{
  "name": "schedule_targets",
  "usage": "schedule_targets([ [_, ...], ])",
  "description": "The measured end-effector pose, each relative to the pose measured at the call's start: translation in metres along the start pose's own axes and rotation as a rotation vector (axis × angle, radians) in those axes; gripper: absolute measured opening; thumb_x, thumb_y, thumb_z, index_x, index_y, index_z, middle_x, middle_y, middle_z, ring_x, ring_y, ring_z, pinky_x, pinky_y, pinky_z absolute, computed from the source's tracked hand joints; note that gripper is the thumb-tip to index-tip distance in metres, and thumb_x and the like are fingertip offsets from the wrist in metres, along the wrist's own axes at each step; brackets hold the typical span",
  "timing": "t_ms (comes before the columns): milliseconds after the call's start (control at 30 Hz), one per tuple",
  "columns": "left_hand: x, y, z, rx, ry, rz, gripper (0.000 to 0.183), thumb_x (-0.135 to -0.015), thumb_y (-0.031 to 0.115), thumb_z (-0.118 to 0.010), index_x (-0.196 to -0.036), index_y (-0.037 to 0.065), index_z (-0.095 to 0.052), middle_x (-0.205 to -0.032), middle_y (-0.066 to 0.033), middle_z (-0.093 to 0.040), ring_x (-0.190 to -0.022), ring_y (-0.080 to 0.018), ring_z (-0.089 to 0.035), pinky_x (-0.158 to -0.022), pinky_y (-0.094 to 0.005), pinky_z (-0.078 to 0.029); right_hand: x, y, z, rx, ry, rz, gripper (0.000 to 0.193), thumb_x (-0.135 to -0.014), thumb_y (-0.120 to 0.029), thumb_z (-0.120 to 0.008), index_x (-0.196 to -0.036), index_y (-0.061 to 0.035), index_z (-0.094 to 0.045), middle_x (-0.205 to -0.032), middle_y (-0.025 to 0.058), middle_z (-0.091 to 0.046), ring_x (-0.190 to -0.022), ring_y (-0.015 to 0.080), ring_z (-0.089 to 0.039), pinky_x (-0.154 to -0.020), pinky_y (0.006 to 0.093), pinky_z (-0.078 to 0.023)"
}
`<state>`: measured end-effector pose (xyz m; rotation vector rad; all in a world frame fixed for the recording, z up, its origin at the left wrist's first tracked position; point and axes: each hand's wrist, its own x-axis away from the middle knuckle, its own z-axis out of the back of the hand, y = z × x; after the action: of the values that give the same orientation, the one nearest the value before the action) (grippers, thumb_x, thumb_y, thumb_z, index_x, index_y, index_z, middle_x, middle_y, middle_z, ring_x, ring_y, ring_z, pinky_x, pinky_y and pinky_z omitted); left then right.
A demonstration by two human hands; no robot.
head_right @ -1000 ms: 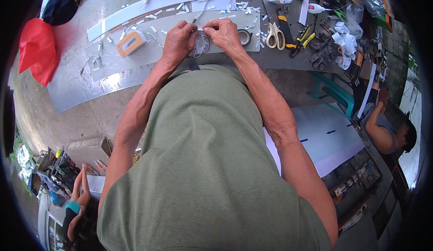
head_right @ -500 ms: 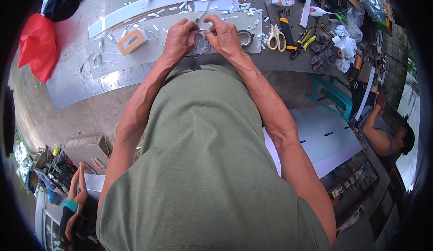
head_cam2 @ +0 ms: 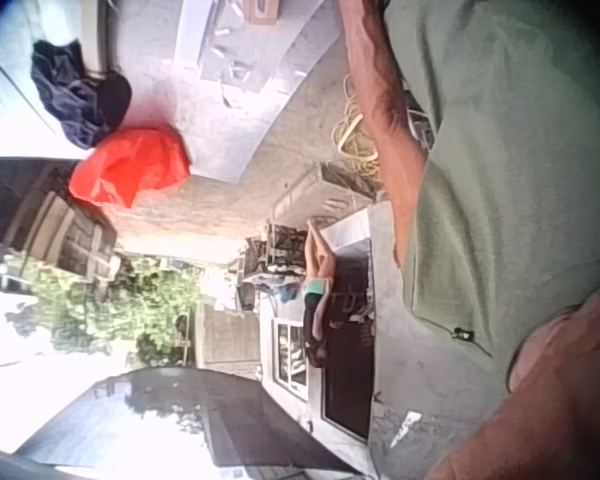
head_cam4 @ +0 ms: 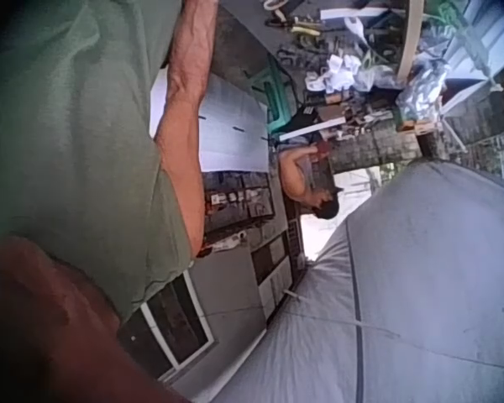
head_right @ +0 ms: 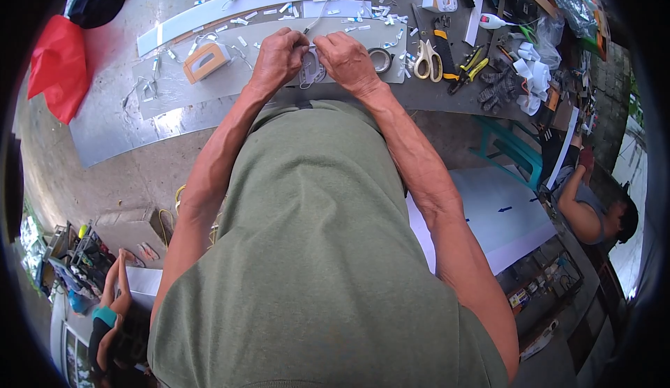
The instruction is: The recorder is attaching LED strips and wiring to acrylic sign letters on a workshop table.
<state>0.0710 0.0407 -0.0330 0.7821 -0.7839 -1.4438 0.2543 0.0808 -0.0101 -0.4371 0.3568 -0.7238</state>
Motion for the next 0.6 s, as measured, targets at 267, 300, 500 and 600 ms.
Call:
schedule_targets([
  [267, 0.005, 0.002, 0.004, 0.081, 0.027, 0.012, 0.027, -0.079, 0.004, -0.076, -0.105, -0.001, -0.069, -0.086, -0.0148, -0.067, -0.075, -0.0258, -0.067, -0.07, -0.0356, -0.055, 0.001, 0.003, -0.004, -0.012, 0.007, -0.009, 0.017, -0.084, -0.009, -0.07, -0.098, -0.0054, -0.061, -0.084, 0.011, -0.059, -0.083, 0.0306, -0.064, -0.073, 0.0412, -0.054],
  [300, 0.007, 0.004, 0.006, 0.082, 0.025, 0.011, 0.027, -0.079, 0.004, -0.076, -0.105, -0.001, -0.069, -0.086, -0.0148, -0.067, -0.075, -0.0258, -0.067, -0.07, -0.0356, -0.055, 0.001, 0.004, -0.004, -0.059, 0.007, -0.037, 0.016, -0.085, -0.009, -0.07, -0.098, -0.0052, -0.062, -0.085, 0.0113, -0.06, -0.082, 0.0311, -0.064, -0.073, 0.0414, -0.054],
  [500, 0.016, 0.004, 0.004, 0.172, 0.026, 0.035, 0.037, -0.075, 0.001, -0.076, -0.111, -0.001, -0.067, -0.088, -0.0104, -0.066, -0.072, -0.0171, -0.065, -0.068, -0.0296, -0.055, -0.002, 0.004, -0.001, -0.207, 0.0, -0.113, 0.013, -0.086, -0.01, -0.07, -0.098, -0.0046, -0.067, -0.088, 0.0116, -0.062, -0.082, 0.0324, -0.065, -0.073, 0.0416, -0.054],
  [600, 0.016, 0.004, 0.002, 0.144, 0.043, 0.036, 0.037, -0.074, 0.001, -0.075, -0.11, -0.001, -0.067, -0.088, -0.011, -0.065, -0.073, -0.0178, -0.065, -0.069, -0.0302, -0.056, -0.003, 0.005, -0.001, -0.242, -0.004, -0.125, 0.013, -0.086, -0.009, -0.07, -0.098, -0.0045, -0.069, -0.088, 0.0118, -0.063, -0.082, 0.0323, -0.066, -0.073, 0.0412, -0.054],
])
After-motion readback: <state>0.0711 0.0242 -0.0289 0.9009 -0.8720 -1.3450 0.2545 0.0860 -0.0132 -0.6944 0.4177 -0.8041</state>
